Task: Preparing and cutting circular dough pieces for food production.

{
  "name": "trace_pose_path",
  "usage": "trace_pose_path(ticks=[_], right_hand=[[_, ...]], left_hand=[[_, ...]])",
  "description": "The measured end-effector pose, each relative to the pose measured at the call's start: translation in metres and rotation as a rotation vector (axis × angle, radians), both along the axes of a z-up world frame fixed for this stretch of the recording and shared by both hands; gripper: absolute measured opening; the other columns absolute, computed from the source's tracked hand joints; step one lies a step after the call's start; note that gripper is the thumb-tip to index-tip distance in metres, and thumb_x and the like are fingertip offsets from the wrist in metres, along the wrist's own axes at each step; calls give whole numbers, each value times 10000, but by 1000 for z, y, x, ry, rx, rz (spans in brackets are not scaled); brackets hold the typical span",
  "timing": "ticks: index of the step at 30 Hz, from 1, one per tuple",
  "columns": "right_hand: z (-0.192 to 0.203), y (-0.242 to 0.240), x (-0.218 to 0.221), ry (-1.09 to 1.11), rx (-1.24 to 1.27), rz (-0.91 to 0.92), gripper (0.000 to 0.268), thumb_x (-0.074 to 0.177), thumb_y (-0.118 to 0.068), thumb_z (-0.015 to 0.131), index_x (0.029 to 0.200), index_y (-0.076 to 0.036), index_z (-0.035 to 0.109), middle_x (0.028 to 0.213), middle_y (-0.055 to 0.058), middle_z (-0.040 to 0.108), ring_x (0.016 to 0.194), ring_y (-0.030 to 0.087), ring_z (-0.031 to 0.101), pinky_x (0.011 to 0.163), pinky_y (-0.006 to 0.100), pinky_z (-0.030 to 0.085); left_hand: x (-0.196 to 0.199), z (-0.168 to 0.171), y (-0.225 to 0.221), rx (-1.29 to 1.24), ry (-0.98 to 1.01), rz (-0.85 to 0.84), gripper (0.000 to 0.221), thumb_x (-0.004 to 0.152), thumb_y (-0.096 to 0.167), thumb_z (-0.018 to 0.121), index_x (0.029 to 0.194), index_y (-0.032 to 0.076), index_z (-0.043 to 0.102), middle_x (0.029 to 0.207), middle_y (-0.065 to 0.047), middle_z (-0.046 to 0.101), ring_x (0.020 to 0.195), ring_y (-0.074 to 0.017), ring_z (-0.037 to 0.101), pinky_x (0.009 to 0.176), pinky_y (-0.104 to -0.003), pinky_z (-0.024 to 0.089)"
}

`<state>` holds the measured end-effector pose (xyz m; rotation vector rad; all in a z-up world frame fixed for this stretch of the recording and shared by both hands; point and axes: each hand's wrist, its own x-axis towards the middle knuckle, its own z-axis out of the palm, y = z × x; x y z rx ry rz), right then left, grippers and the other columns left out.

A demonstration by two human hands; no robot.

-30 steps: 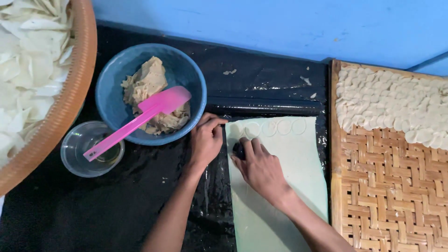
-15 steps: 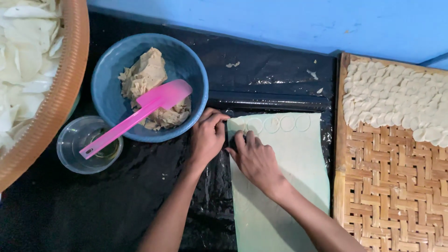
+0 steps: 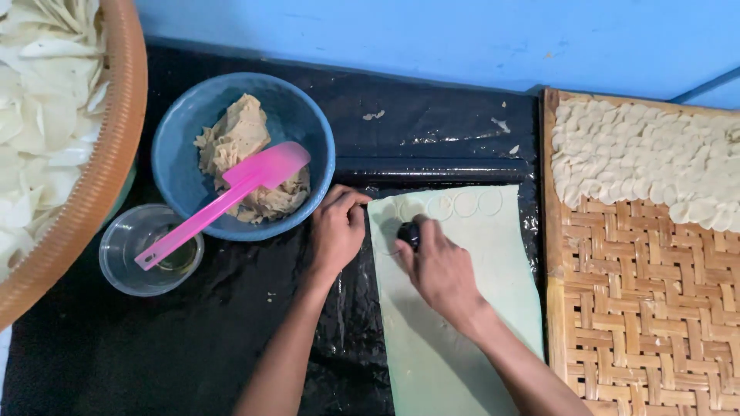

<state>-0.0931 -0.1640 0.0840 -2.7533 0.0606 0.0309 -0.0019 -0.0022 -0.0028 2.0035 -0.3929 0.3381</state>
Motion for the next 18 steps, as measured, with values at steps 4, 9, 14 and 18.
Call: trace_pose_path(ticks=[4, 9, 14, 18], right_hand=[[9, -15, -14, -88, -84, -40, 494, 951, -348, 648, 1261, 1, 487, 1045, 204, 641, 764, 417, 691, 581, 518, 542], [11, -13, -14, 24, -111, 56, 476, 953, -318, 644, 1291, -19, 493, 1042, 187, 603, 802, 383, 695, 595, 482, 561], [6, -7, -5, 1, -162, 85, 489, 946, -331, 643, 1289, -15, 497, 1022, 172, 589, 844, 354, 697, 575, 464, 562], [-7, -9, -1, -73, -259, 126, 536, 940, -369, 622, 1278, 26, 493, 994, 175, 588, 830, 343, 701, 533, 436, 561]], left_hand=[[-2, -1, -1, -24, -32, 33, 154, 834, -38, 643, 902, 78, 718, 911, -79, 685, 912, -311, 664, 840, -442, 491], [-1, 8, 0, -43, 4, 14, 157, 839, -44, 629, 886, 74, 721, 914, -88, 683, 900, -316, 662, 804, -435, 495], [-2, 10, 2, -45, 36, 0, 167, 835, -52, 616, 899, 66, 716, 926, -92, 681, 904, -312, 666, 800, -427, 502], [0, 9, 0, -5, -14, 14, 164, 823, -51, 636, 881, 75, 724, 918, -87, 689, 901, -310, 670, 817, -435, 497]])
